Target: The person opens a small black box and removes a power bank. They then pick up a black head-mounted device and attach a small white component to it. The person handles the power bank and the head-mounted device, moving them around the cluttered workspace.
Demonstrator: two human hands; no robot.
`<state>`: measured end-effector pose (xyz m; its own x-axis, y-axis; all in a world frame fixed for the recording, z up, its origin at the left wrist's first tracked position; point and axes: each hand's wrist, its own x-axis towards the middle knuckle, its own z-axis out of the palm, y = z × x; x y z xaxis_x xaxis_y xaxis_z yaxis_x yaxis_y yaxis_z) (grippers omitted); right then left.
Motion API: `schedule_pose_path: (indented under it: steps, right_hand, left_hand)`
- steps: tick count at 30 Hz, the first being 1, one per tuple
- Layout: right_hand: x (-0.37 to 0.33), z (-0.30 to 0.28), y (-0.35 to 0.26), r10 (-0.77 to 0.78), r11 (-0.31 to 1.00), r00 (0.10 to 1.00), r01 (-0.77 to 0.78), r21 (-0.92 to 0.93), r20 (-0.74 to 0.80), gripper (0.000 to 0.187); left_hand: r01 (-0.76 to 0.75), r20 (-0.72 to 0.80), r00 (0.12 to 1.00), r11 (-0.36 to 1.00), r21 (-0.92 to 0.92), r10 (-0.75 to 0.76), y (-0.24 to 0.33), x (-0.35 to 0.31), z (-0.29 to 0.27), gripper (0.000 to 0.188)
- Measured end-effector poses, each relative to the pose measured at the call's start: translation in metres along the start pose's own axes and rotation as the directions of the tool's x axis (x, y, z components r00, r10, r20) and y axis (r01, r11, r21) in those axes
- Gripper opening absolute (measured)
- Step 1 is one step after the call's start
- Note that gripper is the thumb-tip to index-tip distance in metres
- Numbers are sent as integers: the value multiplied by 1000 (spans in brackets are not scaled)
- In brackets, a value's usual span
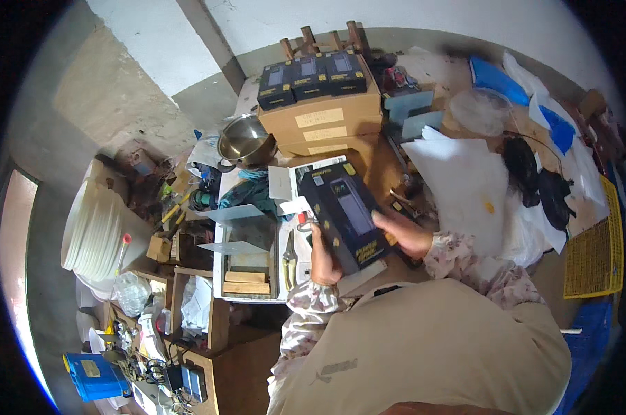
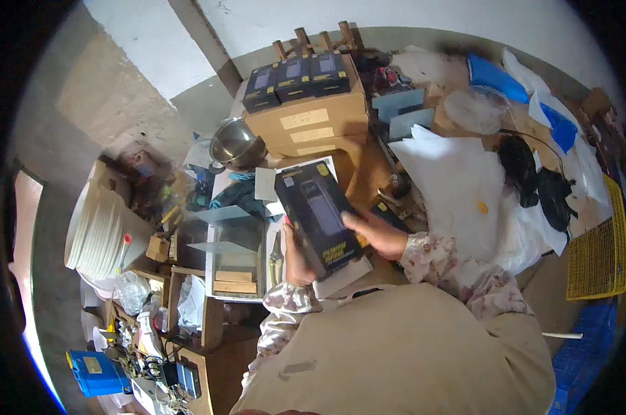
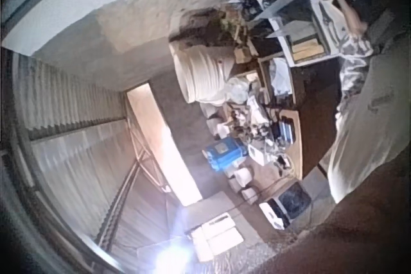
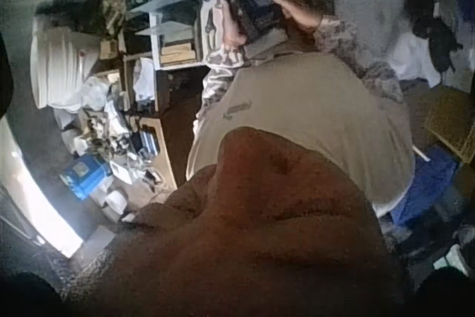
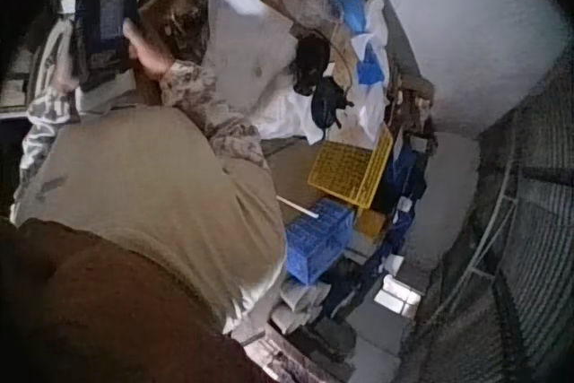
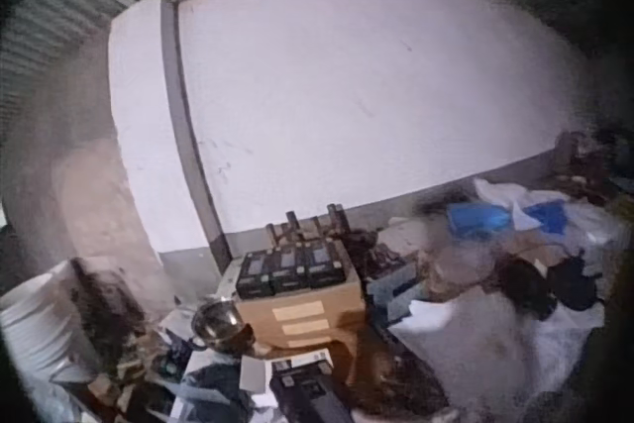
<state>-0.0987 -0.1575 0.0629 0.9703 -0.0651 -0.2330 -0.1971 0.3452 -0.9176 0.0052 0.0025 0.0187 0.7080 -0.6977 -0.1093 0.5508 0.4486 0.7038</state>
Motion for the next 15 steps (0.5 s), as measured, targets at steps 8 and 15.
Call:
schedule_pose_path:
  steps: [8, 15]
  right_hand:
    - [199, -30, -204, -153, 985, 973, 136, -103, -174, 41]
    - [358, -56, -246, -223, 954, 876, 107, -279, -428, 52]
  left_hand:
    - [-176, 43, 984, 951, 255, 170, 26, -42, -80, 65]
    - [-160, -151, 970, 967, 198, 192, -5, -81, -130, 59]
